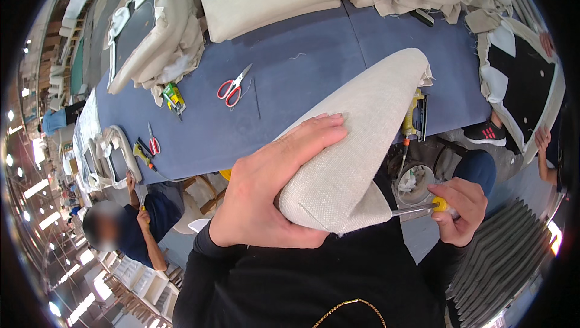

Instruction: The person uses a screwdriver to pull out staples and remove fabric from a chair cushion. They repeatedly pry along the edges and peel back the fabric to expose the foam and internal structure.

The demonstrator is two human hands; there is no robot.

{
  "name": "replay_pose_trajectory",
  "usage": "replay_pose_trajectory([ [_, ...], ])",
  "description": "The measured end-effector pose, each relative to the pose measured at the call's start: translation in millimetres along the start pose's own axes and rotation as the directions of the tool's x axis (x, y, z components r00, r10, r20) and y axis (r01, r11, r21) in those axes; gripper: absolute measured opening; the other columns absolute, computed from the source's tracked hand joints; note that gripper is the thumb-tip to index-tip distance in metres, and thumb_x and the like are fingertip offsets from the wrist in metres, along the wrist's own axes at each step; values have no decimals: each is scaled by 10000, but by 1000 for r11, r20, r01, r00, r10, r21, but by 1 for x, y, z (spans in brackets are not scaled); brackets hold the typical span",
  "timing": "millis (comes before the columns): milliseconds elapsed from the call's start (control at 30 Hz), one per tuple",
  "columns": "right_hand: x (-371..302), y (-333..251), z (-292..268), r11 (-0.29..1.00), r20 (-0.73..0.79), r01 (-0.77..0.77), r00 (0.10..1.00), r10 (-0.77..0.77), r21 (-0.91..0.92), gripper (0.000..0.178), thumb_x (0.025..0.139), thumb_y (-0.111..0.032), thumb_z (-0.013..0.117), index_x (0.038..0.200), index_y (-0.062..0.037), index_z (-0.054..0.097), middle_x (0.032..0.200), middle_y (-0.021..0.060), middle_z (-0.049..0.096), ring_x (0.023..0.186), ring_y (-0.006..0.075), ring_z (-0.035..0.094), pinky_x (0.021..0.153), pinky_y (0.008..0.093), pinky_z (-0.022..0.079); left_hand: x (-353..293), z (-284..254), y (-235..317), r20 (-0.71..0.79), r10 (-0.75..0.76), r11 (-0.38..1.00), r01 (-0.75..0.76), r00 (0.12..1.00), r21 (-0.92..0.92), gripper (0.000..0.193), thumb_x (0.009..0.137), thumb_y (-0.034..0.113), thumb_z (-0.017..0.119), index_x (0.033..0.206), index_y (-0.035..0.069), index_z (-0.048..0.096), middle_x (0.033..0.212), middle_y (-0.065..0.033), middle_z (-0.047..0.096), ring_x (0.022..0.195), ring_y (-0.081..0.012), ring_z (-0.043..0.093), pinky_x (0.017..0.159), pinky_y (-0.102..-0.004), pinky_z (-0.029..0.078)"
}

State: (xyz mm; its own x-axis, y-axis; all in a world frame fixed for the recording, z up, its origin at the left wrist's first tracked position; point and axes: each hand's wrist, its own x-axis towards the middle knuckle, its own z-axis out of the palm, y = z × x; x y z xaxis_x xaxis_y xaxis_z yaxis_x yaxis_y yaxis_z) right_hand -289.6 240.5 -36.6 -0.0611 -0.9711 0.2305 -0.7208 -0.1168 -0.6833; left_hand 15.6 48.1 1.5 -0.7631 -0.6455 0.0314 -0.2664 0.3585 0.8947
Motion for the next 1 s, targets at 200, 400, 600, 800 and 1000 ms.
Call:
replay_pose_trajectory([
  [200,1,-6,5,999,-16,17,1000,-18,-50,480,918,-506,810,1039,-42,831,796,96,720,628,249,672,587,338,495,-3,7,-3,-86,-8,1000,7,996,-6,899,538,165,896,1402,7,703,1437,-215,715,1409,-357,658,1171,-393,493],
  [400,0,-6,3,999,30,-37,999,37,12,492,909,-510,815,1039,-35,830,787,95,716,632,243,675,590,340,498,-1,2,-6,-61,4,1000,-6,998,-30,919,528,177,903,1406,3,699,1447,-218,708,1414,-366,652,1176,-401,492],
  [600,-4,-7,16,994,21,-87,996,86,72,485,886,-511,832,1014,-44,837,800,93,734,653,251,697,598,336,505,-5,1,-5,-67,2,999,-5,998,-36,935,522,202,911,1411,9,697,1447,-209,710,1418,-366,648,1183,-413,494],
  [800,-6,-13,22,995,-21,-83,996,84,57,476,889,-508,827,1006,-46,842,818,89,752,663,252,705,607,334,506,-5,2,-6,-64,13,999,-15,998,-31,939,523,199,920,1416,17,695,1446,-199,713,1408,-369,655,1190,-418,492],
  [1000,6,-29,3,993,-6,-16,1000,16,-113,487,891,-517,823,1008,-44,839,800,82,729,659,241,685,641,341,511,-8,7,-3,-77,23,1000,-24,997,-5,929,532,179,921,1416,15,691,1450,-203,708,1414,-372,649,1191,-422,492],
])
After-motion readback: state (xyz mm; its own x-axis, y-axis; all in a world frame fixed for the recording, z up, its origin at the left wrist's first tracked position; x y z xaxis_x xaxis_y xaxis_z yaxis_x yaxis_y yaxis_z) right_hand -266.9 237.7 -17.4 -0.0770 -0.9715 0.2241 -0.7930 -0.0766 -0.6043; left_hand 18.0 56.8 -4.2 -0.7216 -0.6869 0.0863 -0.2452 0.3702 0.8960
